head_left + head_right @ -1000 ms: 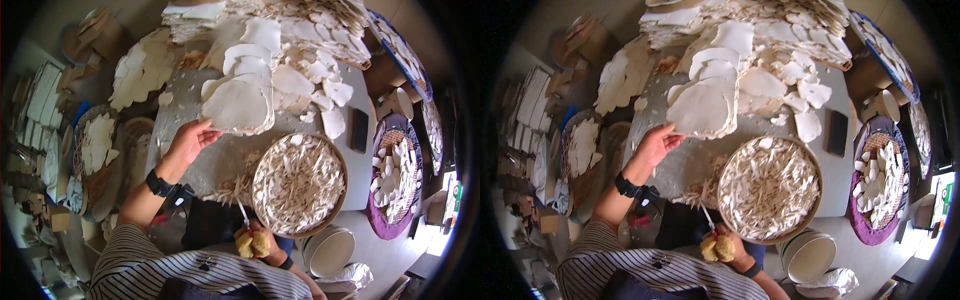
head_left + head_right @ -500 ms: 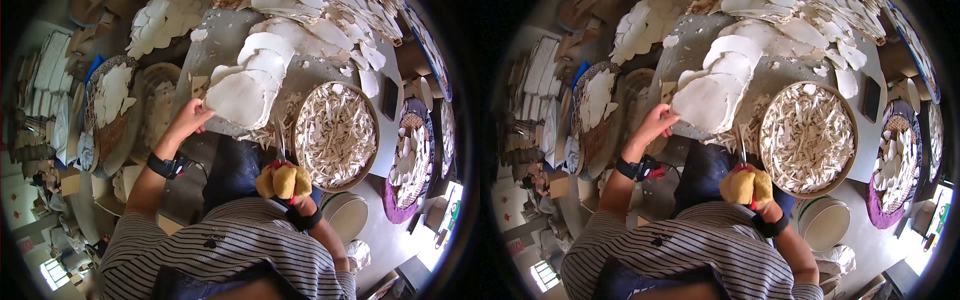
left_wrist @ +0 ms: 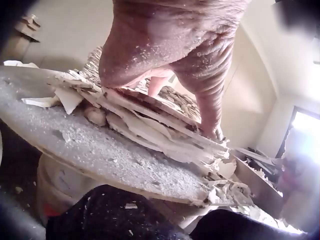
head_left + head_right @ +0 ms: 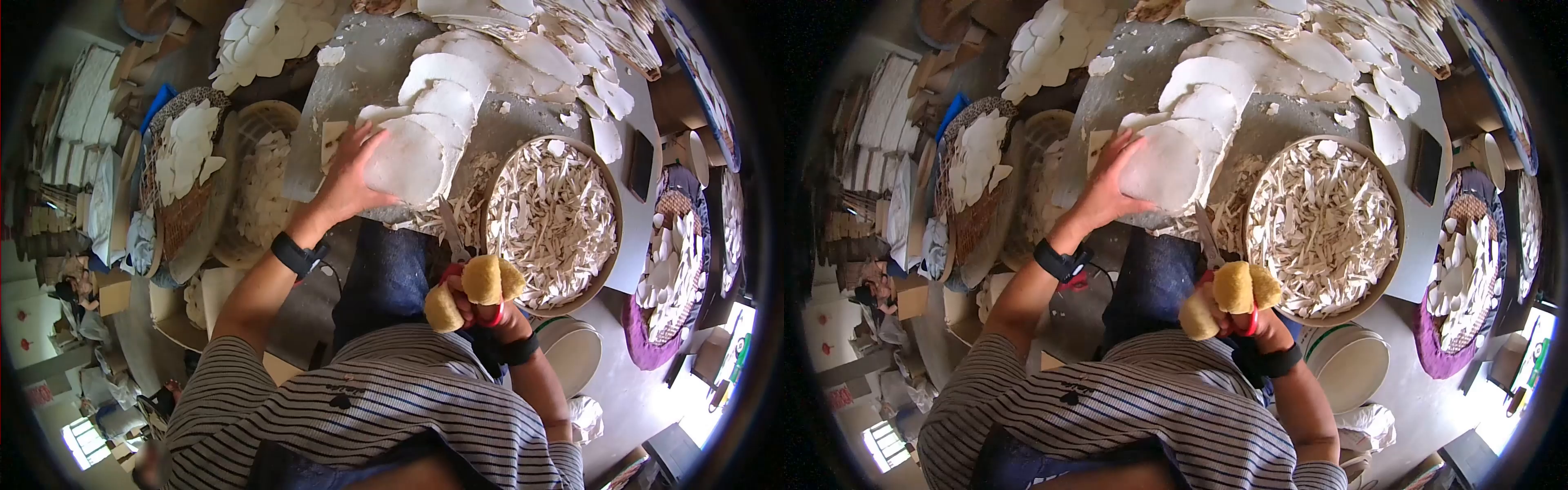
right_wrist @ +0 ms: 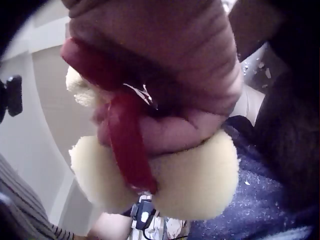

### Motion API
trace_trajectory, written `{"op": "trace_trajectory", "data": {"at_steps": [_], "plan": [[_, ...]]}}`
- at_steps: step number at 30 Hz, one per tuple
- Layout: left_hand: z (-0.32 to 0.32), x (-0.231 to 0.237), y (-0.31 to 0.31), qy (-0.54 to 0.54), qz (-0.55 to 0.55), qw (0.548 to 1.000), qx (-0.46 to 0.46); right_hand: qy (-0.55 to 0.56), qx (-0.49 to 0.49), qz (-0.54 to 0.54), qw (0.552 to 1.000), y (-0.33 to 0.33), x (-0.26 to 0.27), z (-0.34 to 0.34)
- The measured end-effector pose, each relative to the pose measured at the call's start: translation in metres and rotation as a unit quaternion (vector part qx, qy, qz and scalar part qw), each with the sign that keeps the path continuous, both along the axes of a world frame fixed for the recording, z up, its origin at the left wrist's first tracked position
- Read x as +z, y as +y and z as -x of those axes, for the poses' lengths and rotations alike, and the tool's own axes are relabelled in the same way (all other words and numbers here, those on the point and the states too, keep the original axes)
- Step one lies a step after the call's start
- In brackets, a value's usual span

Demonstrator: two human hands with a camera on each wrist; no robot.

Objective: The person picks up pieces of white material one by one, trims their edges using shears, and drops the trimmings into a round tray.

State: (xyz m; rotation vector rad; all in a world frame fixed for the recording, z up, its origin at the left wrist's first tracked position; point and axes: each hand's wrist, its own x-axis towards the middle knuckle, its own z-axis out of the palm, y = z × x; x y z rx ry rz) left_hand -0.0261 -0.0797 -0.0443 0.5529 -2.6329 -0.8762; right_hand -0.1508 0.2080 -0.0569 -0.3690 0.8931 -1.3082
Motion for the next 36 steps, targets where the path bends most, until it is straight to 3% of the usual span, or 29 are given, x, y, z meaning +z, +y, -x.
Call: {"op": "trace_trajectory", "data": {"at_steps": [5,6,12,16,22,25,28,32,36], "plan": [[0.013,0.001,0.013,-0.006,-0.007,1.000,0.010,-0.008,0.013,0.022,1.000,0.007,-0.001,0.008],[0.015,0.002,0.014,-0.015,-0.003,1.000,0.013,-0.036,-0.042,-0.002,0.998,0.013,0.005,0.006],[0.020,0.004,0.018,-0.012,0.034,0.999,0.009,-0.041,-0.031,0.095,0.994,0.003,-0.008,0.008],[0.018,0.002,0.013,0.009,0.018,1.000,0.001,-0.059,-0.010,-0.071,0.996,0.008,-0.005,0.011],[0.018,0.001,0.011,0.021,0.002,1.000,0.004,0.039,0.001,-0.085,0.996,0.001,-0.003,0.007],[0.017,0.000,0.011,0.020,0.000,1.000,0.004,0.041,-0.020,-0.024,0.999,0.007,-0.013,0.005],[0.017,0.001,0.011,0.022,-0.004,1.000,0.003,0.027,0.002,-0.087,0.996,0.008,-0.011,0.008],[0.016,-0.002,0.008,0.025,0.006,1.000,-0.001,0.018,-0.025,-0.087,0.996,0.006,0.001,0.008],[0.015,-0.003,0.007,0.023,0.011,1.000,0.003,0.023,0.014,-0.095,0.995,0.008,-0.002,0.012]]}}
